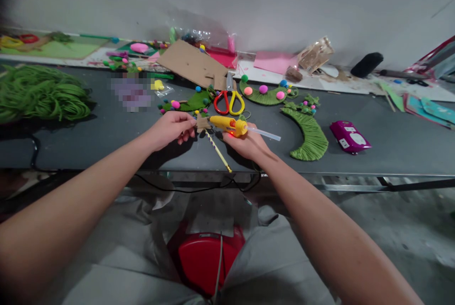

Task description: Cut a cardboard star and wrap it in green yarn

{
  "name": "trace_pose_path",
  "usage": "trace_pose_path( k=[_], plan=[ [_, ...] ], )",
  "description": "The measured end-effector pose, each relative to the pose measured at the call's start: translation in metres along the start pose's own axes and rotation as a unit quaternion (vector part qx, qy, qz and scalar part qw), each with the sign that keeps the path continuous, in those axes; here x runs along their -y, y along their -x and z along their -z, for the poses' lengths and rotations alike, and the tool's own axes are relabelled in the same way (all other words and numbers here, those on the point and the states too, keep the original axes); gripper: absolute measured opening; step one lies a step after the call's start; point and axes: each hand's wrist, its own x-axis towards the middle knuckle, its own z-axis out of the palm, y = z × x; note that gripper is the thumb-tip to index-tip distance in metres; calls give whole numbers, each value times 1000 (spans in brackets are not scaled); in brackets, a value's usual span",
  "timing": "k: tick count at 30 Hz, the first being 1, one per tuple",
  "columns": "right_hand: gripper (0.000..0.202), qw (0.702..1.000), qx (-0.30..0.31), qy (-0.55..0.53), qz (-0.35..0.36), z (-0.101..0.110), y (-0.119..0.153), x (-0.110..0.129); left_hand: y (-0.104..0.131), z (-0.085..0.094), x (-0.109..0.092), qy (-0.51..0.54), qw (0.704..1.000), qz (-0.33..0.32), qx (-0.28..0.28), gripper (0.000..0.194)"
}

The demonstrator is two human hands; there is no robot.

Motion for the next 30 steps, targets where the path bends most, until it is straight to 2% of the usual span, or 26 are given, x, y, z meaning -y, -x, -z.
trace_pose_path(
  k=[13, 26, 30],
  plan=[
    [21, 1000, -4, -10, 9, -1, 0, -3, -1, 0, 4, 4, 1000, -14, 4, 20],
    [22, 1000, -6, 1, 6, 0, 0, -2, -2, 1, 2, 58, 998, 14, -18, 22],
    [22, 1000, -1, 2, 9, 0, 0, -3, -1, 1, 1, 45, 999, 14, -14, 23]
  ],
)
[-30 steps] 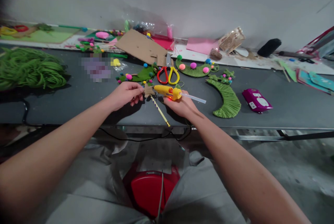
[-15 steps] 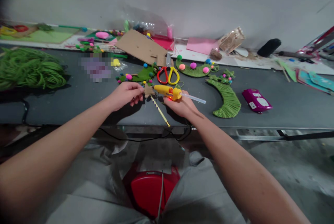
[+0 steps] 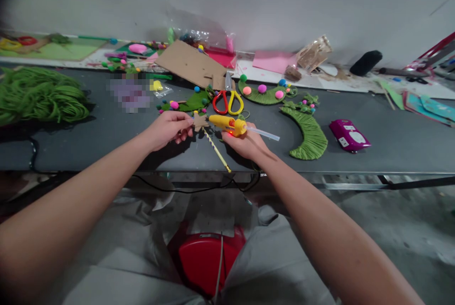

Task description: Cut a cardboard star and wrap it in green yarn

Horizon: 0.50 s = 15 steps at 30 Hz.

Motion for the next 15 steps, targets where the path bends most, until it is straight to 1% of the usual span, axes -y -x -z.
trace_pose_path(
  k=[6, 12, 15],
  plan=[
    [22, 1000, 0, -9, 2, -1, 0, 0, 2, -1, -1, -21, 1000, -4, 8, 24],
    [25, 1000, -1, -15, 12, 0, 0, 1, 2, 1, -1, 8, 1000, -9, 5, 19],
    [25, 1000, -3, -10, 17, 0, 0, 0, 2, 1, 0, 27, 1000, -7, 2, 21]
  ],
)
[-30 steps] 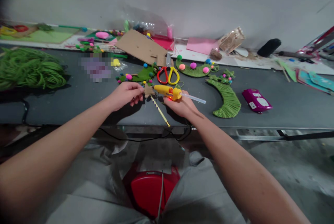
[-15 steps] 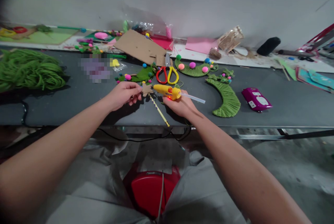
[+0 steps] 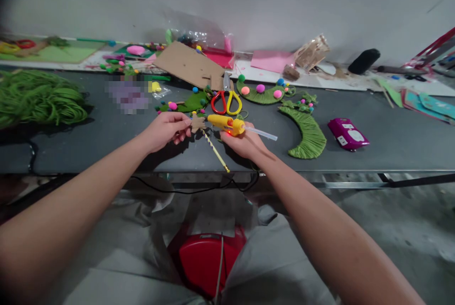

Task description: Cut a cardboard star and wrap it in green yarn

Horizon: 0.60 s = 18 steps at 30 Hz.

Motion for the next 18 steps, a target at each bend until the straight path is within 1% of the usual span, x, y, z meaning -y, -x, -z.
trace_pose_path(
  k=[4, 7, 10, 14, 18],
  plan=[
    [26, 1000, 4, 4, 6, -1, 0, 0, 0, 0, 1, 19, 1000, -1, -17, 22],
    [24, 1000, 1, 0, 9, -1, 1, 2, -1, -1, 1, 15, 1000, 2, -25, 21],
    [22, 1000, -24, 7, -8, 3, 2, 7, -2, -2, 2, -1, 1000, 0, -24, 21],
    [26, 995, -85, 9, -57, 24, 4, 9, -3, -1, 3, -18, 1000, -8, -15, 21],
    [27, 979, -159, 21, -123, 52, -1, -5, -3, -1, 3, -19, 1000, -7, -9, 22]
  ],
)
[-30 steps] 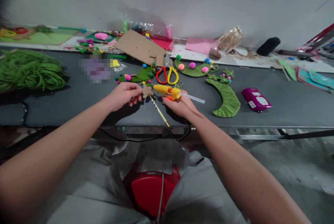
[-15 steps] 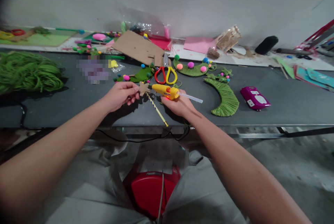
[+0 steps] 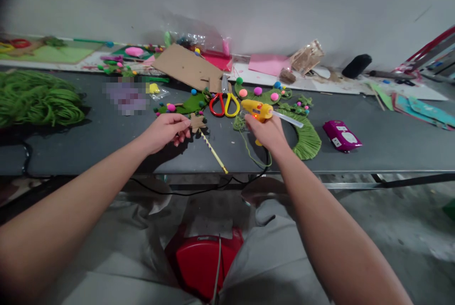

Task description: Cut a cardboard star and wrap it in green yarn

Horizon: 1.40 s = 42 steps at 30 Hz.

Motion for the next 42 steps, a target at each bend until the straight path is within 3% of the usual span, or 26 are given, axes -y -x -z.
trace_pose_path(
  k=[4, 9, 16, 22, 27, 29, 32, 36, 39, 42],
  plan=[
    [24, 998, -41, 4, -43, 13, -17, -17, 1, 0, -1, -1, 1000, 1, 2, 23],
    [32, 996, -16, 36, -84, 14, -24, -29, 2, 0, -2, -8, 1000, -1, 10, 24],
    [54, 993, 14, 107, -43, 20, -18, -25, 0, 2, 2, -12, 1000, -2, 15, 22],
    [55, 964, 92, 245, -40, 41, 4, -15, 0, 2, 3, -13, 1000, -2, 19, 21],
    [40, 950, 87, 298, -31, 62, 43, 10, -1, 2, 3, -4, 1000, -4, 24, 21],
    [41, 952, 53, 303, -4, 66, 58, 24, -1, 2, 4, -2, 1000, -7, 27, 22],
    [43, 961, 98, 256, 29, 59, 70, 41, 0, 2, 4, -1, 1000, -7, 27, 23],
    [19, 972, 188, 95, 99, 31, 68, 48, 0, 2, 2, -9, 1000, -8, 29, 22],
    [17, 971, 194, 23, 138, 10, 56, 44, 1, 1, 0, -15, 1000, -7, 27, 20],
    [24, 972, 193, -45, 130, -6, 42, 39, 4, 0, -4, -18, 999, -16, 29, 17]
  ],
)
